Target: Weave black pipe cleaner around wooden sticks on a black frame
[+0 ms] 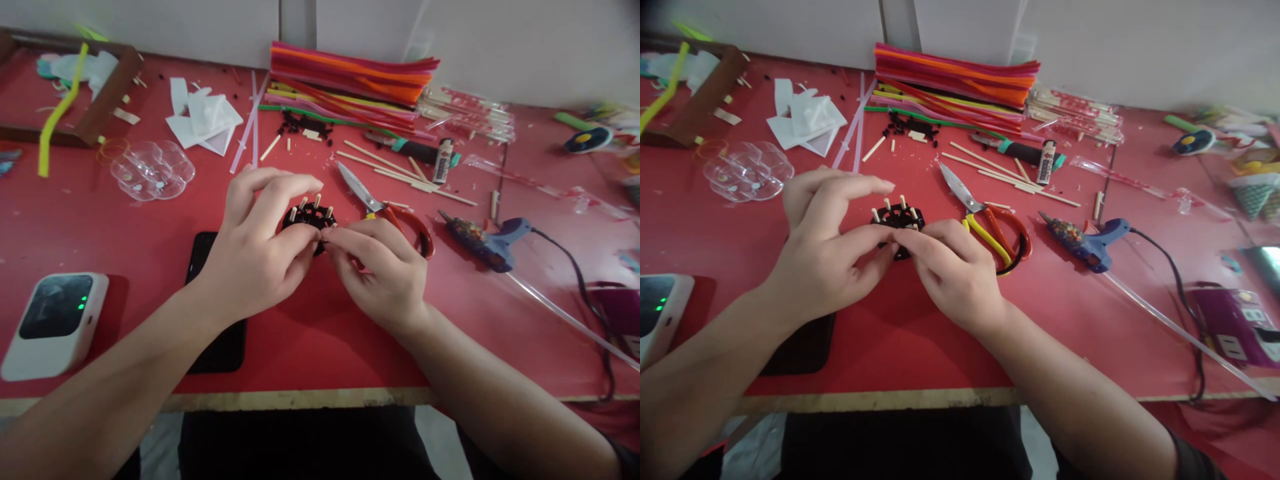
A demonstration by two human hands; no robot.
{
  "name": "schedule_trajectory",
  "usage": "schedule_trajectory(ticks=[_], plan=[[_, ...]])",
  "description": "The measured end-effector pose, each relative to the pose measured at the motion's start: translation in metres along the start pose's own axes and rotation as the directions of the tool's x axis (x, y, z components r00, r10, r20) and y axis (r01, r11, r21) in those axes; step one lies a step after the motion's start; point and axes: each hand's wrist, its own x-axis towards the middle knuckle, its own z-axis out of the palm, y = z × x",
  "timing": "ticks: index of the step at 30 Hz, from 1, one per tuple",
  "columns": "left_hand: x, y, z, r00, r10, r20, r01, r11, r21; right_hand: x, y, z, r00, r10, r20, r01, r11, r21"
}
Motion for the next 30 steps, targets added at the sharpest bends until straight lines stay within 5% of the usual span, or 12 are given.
schedule_trajectory(ticks=[30], plan=[[-0.0001,0.0067,0.0003,0.991,-0.131,-0.03,0.127,0.986,-0.105,0.0002,0.0047,-0.0024,1.0,0.009,0.019,-0.01,1.0,0.021]])
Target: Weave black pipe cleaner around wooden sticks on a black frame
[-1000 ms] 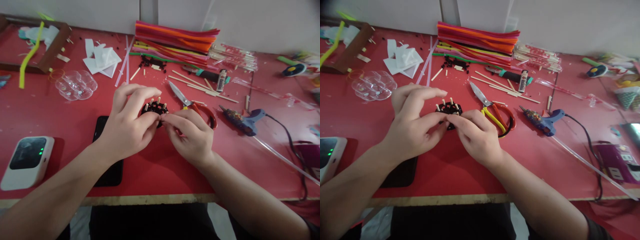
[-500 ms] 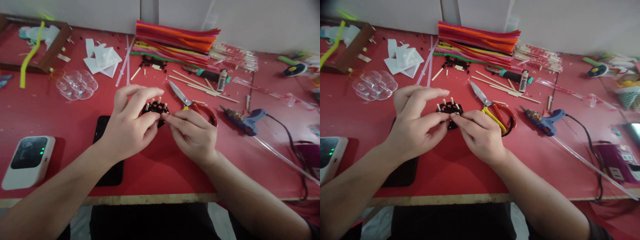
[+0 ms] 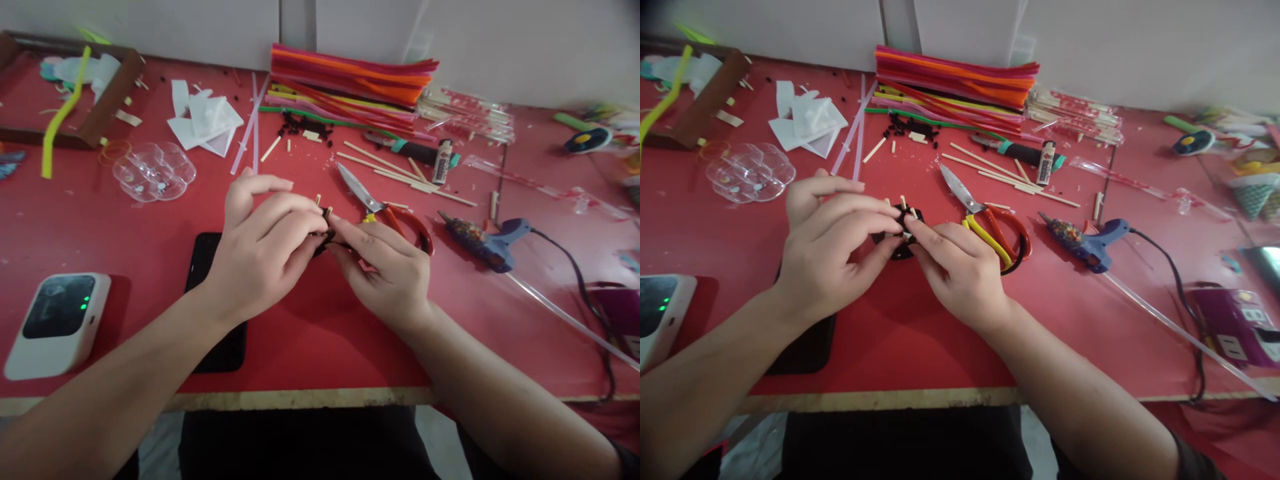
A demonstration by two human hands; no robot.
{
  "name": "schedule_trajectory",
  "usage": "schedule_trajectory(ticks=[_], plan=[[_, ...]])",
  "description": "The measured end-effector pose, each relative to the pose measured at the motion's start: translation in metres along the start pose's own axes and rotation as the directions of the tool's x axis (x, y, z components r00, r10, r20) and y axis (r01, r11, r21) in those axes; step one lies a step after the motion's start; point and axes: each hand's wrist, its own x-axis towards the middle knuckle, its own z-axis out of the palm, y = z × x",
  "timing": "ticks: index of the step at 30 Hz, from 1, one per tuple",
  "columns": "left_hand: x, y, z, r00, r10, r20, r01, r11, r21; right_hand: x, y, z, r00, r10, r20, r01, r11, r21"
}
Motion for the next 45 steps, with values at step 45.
schedule_trajectory(ticks=[45], plan=[[-0.002,-0.006,0.0,0.989,0.057,0.134,-0.055,0.998,-0.018,-0.004,-0.013,-0.002,0.979,0.198,0.05,-0.201,0.977,0.065]])
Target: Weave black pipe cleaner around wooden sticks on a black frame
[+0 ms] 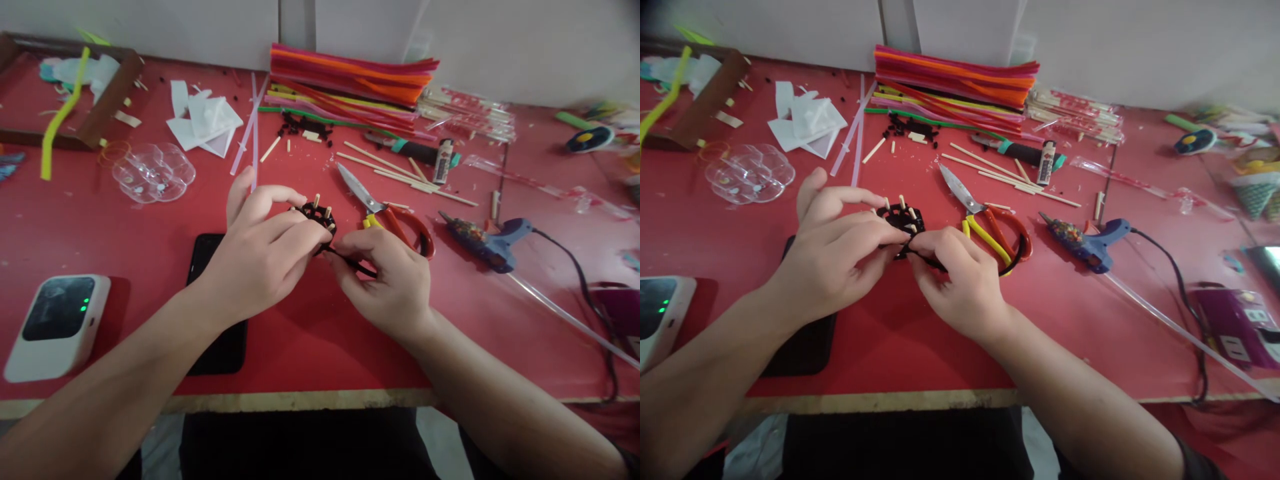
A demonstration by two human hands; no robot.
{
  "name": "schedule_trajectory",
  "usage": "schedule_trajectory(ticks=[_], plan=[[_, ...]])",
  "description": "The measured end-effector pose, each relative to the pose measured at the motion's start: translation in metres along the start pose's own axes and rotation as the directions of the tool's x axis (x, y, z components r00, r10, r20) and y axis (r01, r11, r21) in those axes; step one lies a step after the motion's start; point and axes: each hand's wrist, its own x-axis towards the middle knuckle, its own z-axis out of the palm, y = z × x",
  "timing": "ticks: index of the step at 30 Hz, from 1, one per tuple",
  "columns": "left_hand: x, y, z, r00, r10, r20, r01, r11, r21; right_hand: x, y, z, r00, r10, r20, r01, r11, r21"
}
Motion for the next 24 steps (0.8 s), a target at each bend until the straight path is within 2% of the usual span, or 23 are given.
schedule_trajectory(ticks=[4,6,10,18,21,24], plan=[[0.001,-0.001,-0.005,0.998,-0.011,0.061,0.012,1.0,-0.021,0.0,-0.003,-0.001,0.998,0.067,0.015,-0.066,0.998,-0.021],[0.001,-0.002,-0.004,0.999,-0.01,0.048,0.011,1.0,-0.022,0.001,-0.005,-0.002,0.996,0.082,0.041,-0.079,0.995,-0.06],[0.0,-0.003,-0.001,1.0,-0.013,-0.001,0.013,0.999,-0.041,0.002,-0.008,-0.004,0.997,0.051,0.055,-0.046,0.995,-0.094],[0.0,-0.003,0.0,0.999,-0.035,0.003,0.035,0.996,-0.084,0.008,-0.004,-0.008,0.996,0.004,0.087,0.002,0.998,-0.068],[-0.001,-0.003,0.001,1.0,-0.013,-0.003,0.013,0.998,-0.063,0.02,0.003,-0.031,0.998,-0.009,0.057,0.02,0.983,-0.184],[-0.002,-0.004,0.001,1.0,0.0,-0.001,0.0,0.998,-0.065,0.03,0.015,-0.076,0.992,0.126,-0.023,-0.125,0.919,-0.373]])
